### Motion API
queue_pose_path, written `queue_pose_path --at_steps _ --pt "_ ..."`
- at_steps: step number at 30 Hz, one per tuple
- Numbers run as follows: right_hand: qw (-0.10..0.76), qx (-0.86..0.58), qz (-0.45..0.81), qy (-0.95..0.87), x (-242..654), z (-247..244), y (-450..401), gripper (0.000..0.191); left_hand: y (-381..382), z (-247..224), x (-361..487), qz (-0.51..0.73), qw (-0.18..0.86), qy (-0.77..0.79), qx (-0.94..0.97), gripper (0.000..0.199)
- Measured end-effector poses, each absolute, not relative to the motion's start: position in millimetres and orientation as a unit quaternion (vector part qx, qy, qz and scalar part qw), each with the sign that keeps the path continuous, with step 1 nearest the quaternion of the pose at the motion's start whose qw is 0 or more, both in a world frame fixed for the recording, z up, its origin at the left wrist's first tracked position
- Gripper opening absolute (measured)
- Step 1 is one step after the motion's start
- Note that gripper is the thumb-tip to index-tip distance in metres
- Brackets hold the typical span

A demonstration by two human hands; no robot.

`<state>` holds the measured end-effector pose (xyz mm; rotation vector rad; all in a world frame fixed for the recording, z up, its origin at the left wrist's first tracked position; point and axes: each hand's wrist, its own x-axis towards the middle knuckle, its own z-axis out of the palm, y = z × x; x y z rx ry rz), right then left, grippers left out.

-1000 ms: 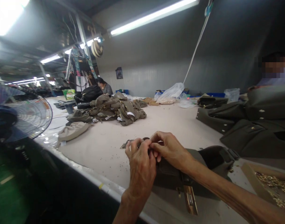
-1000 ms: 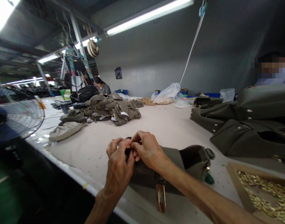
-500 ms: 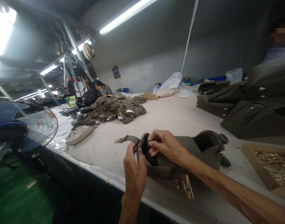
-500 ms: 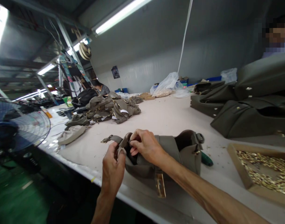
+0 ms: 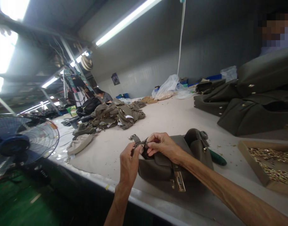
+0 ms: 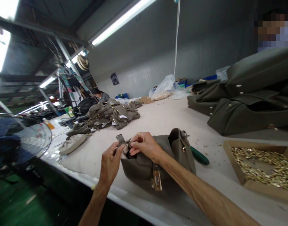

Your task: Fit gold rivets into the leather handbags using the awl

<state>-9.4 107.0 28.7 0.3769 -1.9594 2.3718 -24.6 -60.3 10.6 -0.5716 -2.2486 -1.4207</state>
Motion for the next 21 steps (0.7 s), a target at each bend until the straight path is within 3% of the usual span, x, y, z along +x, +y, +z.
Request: queue_pose_path --at_steps 3,6,11,16,21 --pt "0.031 0.138 0.762 -0.631 -6.2 27.4 106.4 0.036 -56.2 3.4 -28.1 -0.543 0.223 -0.790 -0.181 0.032" --pt "0.051 0.164 0.744 -0.646 0.6 23.6 101.3 0.026 -52.2 -5.2 -28.2 -0.617 0.173 -0.752 -0.156 0.037" --pt "0.155 0.188 0.654 -0.716 8.9 17.8 88.4 0.006 -48.2 -11.3 -22.4 -0.708 0.117 -0.678 -0.159 0.039" --pt "0.250 0.162 0.539 -0.788 8.0 16.4 78.4 0.011 -50.0 -9.8 -19.4 -0.726 0.102 -0.662 -0.158 0.034" --pt "0.235 0.121 0.547 -0.794 7.6 16.7 75.5 0.010 -53.0 -7.4 -21.1 -0.713 0.093 -0.673 -0.173 0.031"
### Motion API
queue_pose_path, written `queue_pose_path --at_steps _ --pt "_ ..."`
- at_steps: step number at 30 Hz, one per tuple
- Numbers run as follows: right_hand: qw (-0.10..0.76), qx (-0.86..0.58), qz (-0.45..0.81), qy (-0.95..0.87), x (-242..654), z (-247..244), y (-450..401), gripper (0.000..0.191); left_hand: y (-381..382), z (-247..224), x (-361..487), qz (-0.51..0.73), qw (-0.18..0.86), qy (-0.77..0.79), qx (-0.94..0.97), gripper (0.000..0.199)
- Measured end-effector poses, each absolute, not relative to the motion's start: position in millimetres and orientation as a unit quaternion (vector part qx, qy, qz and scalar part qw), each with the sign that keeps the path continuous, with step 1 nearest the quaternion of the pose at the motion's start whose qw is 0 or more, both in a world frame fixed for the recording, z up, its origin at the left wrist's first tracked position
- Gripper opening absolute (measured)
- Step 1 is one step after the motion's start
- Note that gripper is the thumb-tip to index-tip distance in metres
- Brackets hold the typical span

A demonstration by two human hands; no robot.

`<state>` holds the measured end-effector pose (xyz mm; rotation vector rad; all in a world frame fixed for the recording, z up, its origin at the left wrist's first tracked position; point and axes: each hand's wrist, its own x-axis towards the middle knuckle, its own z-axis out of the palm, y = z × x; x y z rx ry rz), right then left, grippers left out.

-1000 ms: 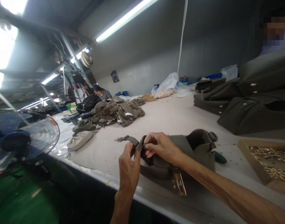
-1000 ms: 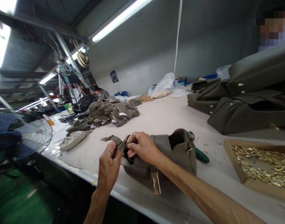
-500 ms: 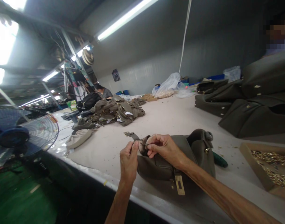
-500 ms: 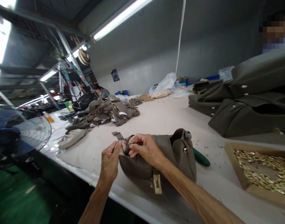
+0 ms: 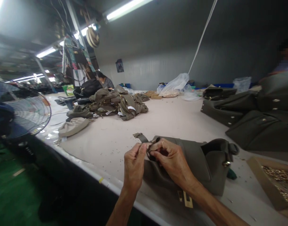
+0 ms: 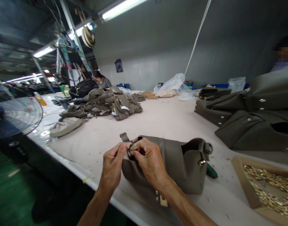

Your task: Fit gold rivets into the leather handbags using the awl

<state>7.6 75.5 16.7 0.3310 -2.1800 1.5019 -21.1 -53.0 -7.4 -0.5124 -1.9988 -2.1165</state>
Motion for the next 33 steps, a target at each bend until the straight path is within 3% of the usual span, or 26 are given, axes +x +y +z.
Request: queue_pose_path --at_steps 21,29,33 --pt "0.114 0.034 0.628 -0.769 0.7 28.9 74.1 0.011 -56.2 -10.2 -22.1 -0.647 0.139 -0.723 -0.199 0.031" --pt "0.123 -0.002 0.628 -0.769 -2.1 29.6 71.0 0.018 -55.6 -12.9 -23.2 -0.580 0.238 -0.749 -0.215 0.027" --pt "0.122 0.032 0.630 -0.767 -5.5 23.6 77.7 0.015 -56.4 -7.5 -19.4 -0.566 0.207 -0.764 -0.232 0.020"
